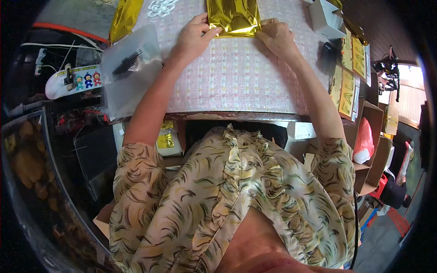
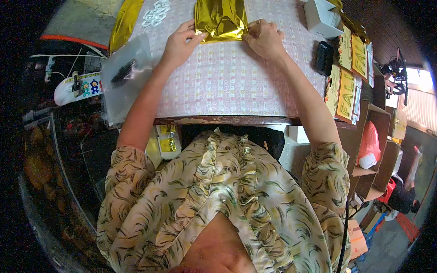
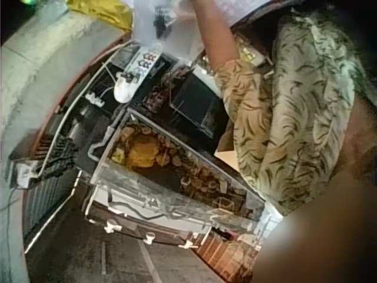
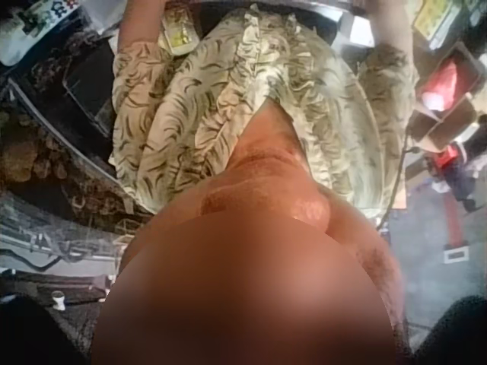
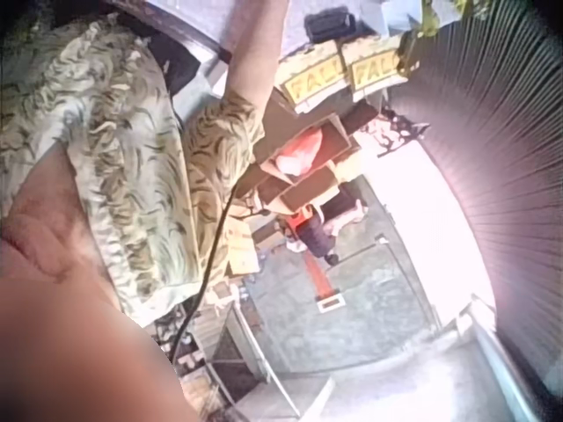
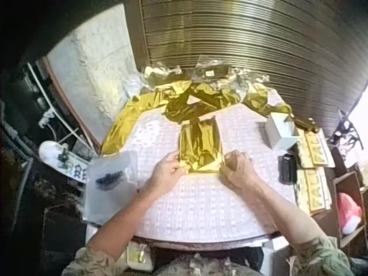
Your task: Folding gold-colored foil sheets into small rectangular packets.
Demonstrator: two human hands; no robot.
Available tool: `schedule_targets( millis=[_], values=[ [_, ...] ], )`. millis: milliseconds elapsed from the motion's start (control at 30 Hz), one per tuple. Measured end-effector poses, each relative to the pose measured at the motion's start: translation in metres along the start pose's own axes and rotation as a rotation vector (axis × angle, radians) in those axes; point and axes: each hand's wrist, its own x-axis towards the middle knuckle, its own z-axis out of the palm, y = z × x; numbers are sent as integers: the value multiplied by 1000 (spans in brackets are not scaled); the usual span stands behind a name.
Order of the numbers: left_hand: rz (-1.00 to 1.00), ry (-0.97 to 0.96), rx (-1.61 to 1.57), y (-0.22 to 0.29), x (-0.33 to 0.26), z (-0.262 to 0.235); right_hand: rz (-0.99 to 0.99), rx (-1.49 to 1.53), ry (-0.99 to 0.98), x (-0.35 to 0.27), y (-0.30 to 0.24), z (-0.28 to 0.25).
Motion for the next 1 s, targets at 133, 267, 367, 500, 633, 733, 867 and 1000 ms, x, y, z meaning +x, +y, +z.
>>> schedule_targets(
  millis=[133,267,367,500,633,733,867,1000],
  values=[
    [-40,-42,42,5,3,1,40,-75,21,-4,-1,2],
    [-63,38,87,2,-2,-3,57,-209,54,-15,-31,-7],
    [-42,61,118,2,-3,-3,69,-169,35,-11,-24,-4],
    [-2,32,117,0,-1,-4,42,-145,51,-15,-24,-7],
    [-68,6,85,8,1,-3,52,-108,212,-15,-15,8],
    [-24,8,107,8,0,-5,-46,-215,276,-17,-19,7],
    [-56,4,91,8,-2,-7,-104,-428,245,-21,-40,0],
    [-56,-25,95,12,0,-7,-350,-393,613,3,-39,16]
  ],
)
